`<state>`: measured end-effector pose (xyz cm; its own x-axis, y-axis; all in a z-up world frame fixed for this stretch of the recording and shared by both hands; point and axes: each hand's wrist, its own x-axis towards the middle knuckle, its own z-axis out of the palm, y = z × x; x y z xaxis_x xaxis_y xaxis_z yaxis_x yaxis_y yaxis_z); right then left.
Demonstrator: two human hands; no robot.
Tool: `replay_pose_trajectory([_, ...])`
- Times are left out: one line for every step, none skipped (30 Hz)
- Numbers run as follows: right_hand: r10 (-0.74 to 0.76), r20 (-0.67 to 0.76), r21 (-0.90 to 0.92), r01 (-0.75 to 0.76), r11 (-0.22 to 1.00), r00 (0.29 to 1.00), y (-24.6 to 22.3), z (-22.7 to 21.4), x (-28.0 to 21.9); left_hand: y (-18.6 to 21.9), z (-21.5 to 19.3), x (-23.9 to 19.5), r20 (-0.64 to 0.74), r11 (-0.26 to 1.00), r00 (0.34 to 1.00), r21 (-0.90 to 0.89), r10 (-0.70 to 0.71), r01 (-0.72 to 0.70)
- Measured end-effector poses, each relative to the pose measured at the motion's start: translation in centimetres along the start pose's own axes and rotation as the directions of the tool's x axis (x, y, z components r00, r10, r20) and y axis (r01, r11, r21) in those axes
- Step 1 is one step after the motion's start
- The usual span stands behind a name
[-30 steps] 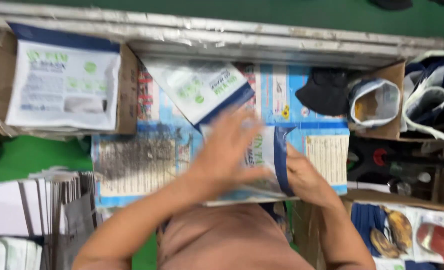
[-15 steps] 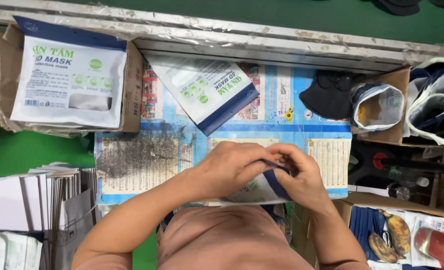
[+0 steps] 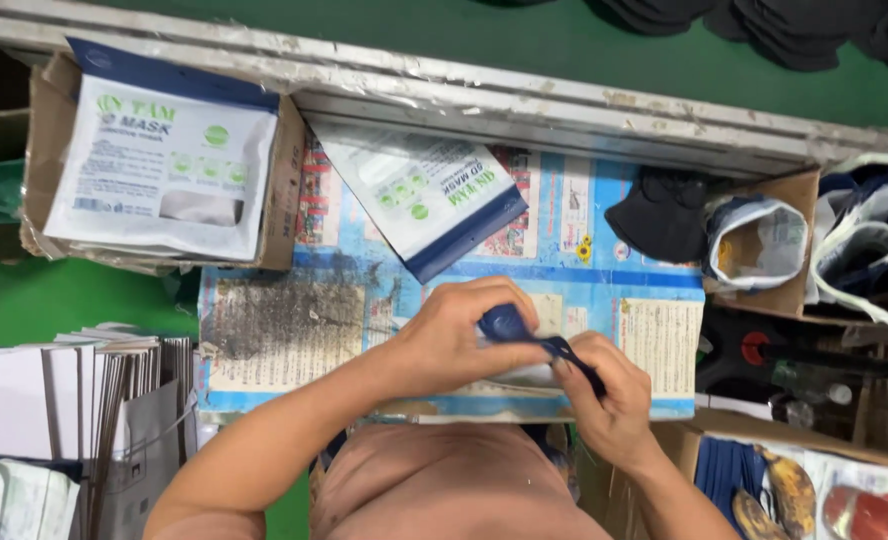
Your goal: The person picks up a black fabric face mask from the conveyor, folds it, and slides it into a printed plastic pouch with a blue header, then places the filled pouch on a stack. They repeat this packing cycle with masks and pouches one at a time.
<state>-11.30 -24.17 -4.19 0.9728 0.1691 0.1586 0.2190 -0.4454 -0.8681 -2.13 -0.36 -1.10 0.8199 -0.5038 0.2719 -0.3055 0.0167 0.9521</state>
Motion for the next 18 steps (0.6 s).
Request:
replay_pose_trajectory([0.01, 0.002, 0.0, -0.01, 1.0, 1.0, -0.4, -0.1, -0.1, -0.1, 0.4, -0.2, 0.002, 1.0, 1.0, -0.006, -0.007, 0.007])
replay_pose_trajectory([-0.015, -0.047, -0.019, 0.014, 1.0, 0.999, -0.6, 0.0, 0.6, -0.4, 0.4, 0.0, 0.026, 1.0, 0.999, -0.013, -0.02, 0.02])
replay_pose_trajectory([-0.04, -0.095, -0.038, 0.036, 0.999, 0.995, -0.7, 0.0, 1.2, -0.5, 0.3, 0.3, 0.05, 0.999, 0.998, -0.019, -0.032, 0.033])
replay_pose_trajectory([-0.038, -0.095, -0.037, 0.034, 0.999, 0.995, -0.8, -0.4, 1.2, -0.8, 0.3, 0.0, 0.05, 0.999, 0.998, -0.02, -0.034, 0.035])
replay_pose_trajectory([-0.047, -0.001, -0.062, 0.047, 0.997, 0.999, -0.8, -0.8, 1.2, -1.0, 0.3, -0.3, 0.006, 0.998, 1.0, -0.066, -0.015, 0.016])
replay_pose_trajectory([-0.062, 0.093, -0.09, 0.07, 0.993, 0.994, -0.7, -1.3, 1.4, -1.4, 0.3, -0.4, -0.042, 0.994, 0.999, -0.111, 0.01, -0.015])
replay_pose_trajectory([-0.067, 0.093, -0.095, 0.076, 0.993, 0.993, -0.7, -1.1, 1.4, -1.6, 0.0, 0.0, -0.045, 0.994, 0.999, -0.11, 0.018, -0.022])
replay_pose_trajectory([-0.066, 0.022, -0.052, 0.067, 0.996, 0.998, -0.9, -1.0, 1.2, -1.7, -0.1, 0.1, -0.145, 0.998, 0.989, -0.054, -0.03, 0.022])
replay_pose_trajectory([-0.06, -0.048, -0.009, 0.06, 0.998, 0.997, -1.1, -0.8, 0.9, -1.8, -0.3, 0.2, -0.245, 0.997, 0.967, -0.003, -0.073, 0.074])
replay_pose_trajectory([-0.051, -0.047, -0.006, 0.051, 0.999, 0.998, -1.6, -0.8, 1.5, -1.4, -0.6, 0.2, -0.242, 0.997, 0.967, -0.006, -0.082, 0.082])
replay_pose_trajectory([-0.092, -0.022, 0.012, 0.092, 0.996, 0.996, -2.3, -0.8, 2.0, -0.9, -1.0, 0.1, -0.257, 0.996, 0.962, -0.028, -0.092, 0.088])
replay_pose_trajectory([-0.154, -0.001, 0.027, 0.154, 0.988, 0.988, -2.6, -0.9, 3.4, -0.5, -1.8, 0.7, -0.277, 0.996, 0.957, -0.04, -0.082, 0.074])
replay_pose_trajectory([-0.166, -0.005, 0.025, 0.166, 0.986, 0.986, -1.9, -0.9, 3.9, -0.3, -2.2, 1.0, -0.279, 0.997, 0.958, -0.032, -0.07, 0.063])
replay_pose_trajectory([-0.065, 0.027, 0.049, 0.064, 0.997, 0.997, -1.3, -0.9, 4.0, 0.0, -2.3, 0.7, -0.212, 0.98, 0.96, -0.123, -0.181, 0.158])
replay_pose_trajectory([0.035, 0.062, 0.069, -0.039, 0.997, 0.997, -0.6, -0.8, 4.1, 0.3, -2.5, 0.4, -0.133, 0.945, 0.949, -0.206, -0.285, 0.255])
replay_pose_trajectory([0.031, 0.069, 0.068, -0.035, 0.997, 0.997, -1.0, -0.2, 4.1, -0.3, -2.1, 0.0, -0.141, 0.945, 0.948, -0.207, -0.284, 0.253])
replay_pose_trajectory([-0.049, -0.023, -0.062, 0.047, 0.997, 0.999, -1.3, 0.3, 4.2, -0.8, -1.8, -0.2, -0.147, 0.95, 0.953, -0.211, -0.263, 0.23])
replay_pose_trajectory([-0.146, -0.113, -0.196, 0.121, 0.973, 0.983, -1.5, 0.9, 4.5, -1.4, -1.8, -0.1, -0.149, 0.957, 0.961, -0.207, -0.235, 0.202])
